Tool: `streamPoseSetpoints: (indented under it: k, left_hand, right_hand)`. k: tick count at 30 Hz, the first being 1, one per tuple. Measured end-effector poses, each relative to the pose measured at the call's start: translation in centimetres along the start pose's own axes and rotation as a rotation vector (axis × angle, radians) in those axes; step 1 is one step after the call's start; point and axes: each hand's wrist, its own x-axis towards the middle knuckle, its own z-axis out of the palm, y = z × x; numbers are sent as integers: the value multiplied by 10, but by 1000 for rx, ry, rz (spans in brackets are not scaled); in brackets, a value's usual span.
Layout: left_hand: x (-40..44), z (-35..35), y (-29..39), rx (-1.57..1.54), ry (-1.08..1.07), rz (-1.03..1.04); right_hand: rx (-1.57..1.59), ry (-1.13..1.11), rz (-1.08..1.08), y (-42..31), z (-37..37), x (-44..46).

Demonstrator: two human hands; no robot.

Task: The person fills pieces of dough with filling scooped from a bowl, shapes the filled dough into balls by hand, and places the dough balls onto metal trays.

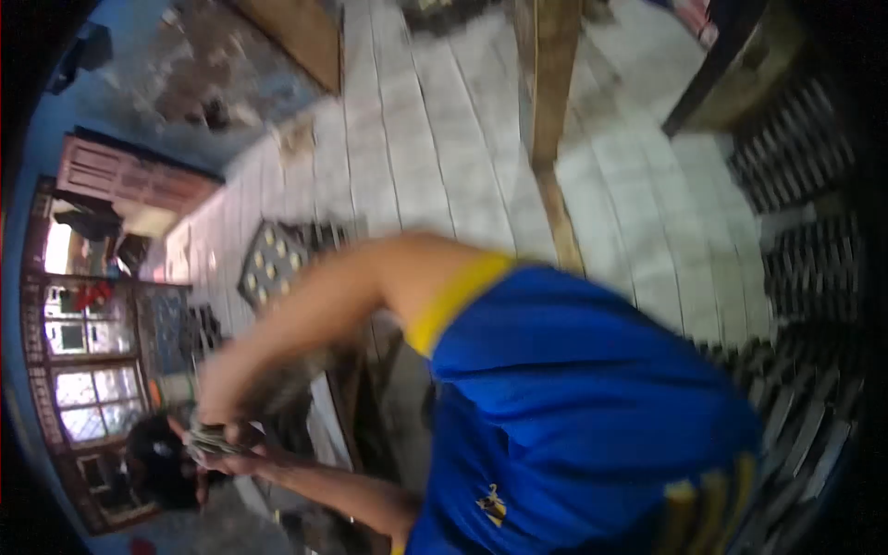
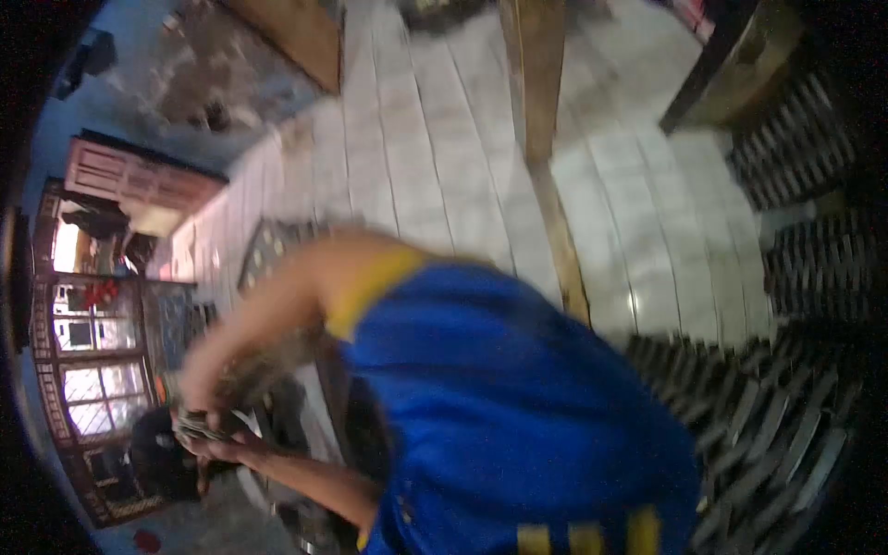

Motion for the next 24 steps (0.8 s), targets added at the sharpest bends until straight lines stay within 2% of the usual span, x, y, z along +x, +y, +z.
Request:
streamPoseSetpoints:
  k: [3, 8, 15, 19, 22, 24]
  left_hand:
    - [25, -31, 56, -103, 58, -206]
    - [34, -82, 102, -326, 203, -354]
    - [37, -184, 155, -497, 375, -350]
    - [41, -224, 172, -532, 517, -276]
    - [29, -249, 174, -533, 630, -280]
    - [11, -269, 173, -437, 729, -333]
  right_hand:
    - [-45, -2, -124, -40, -6, 63]
    - [-31, -15, -171, -82, 64, 127]
    - [138, 22, -267, -141, 182, 248]
    - [313, 88, -315, -170, 223, 346]
    - [466, 79, -231, -168, 265, 386]
    - [600, 19, -72, -151, 320, 372]
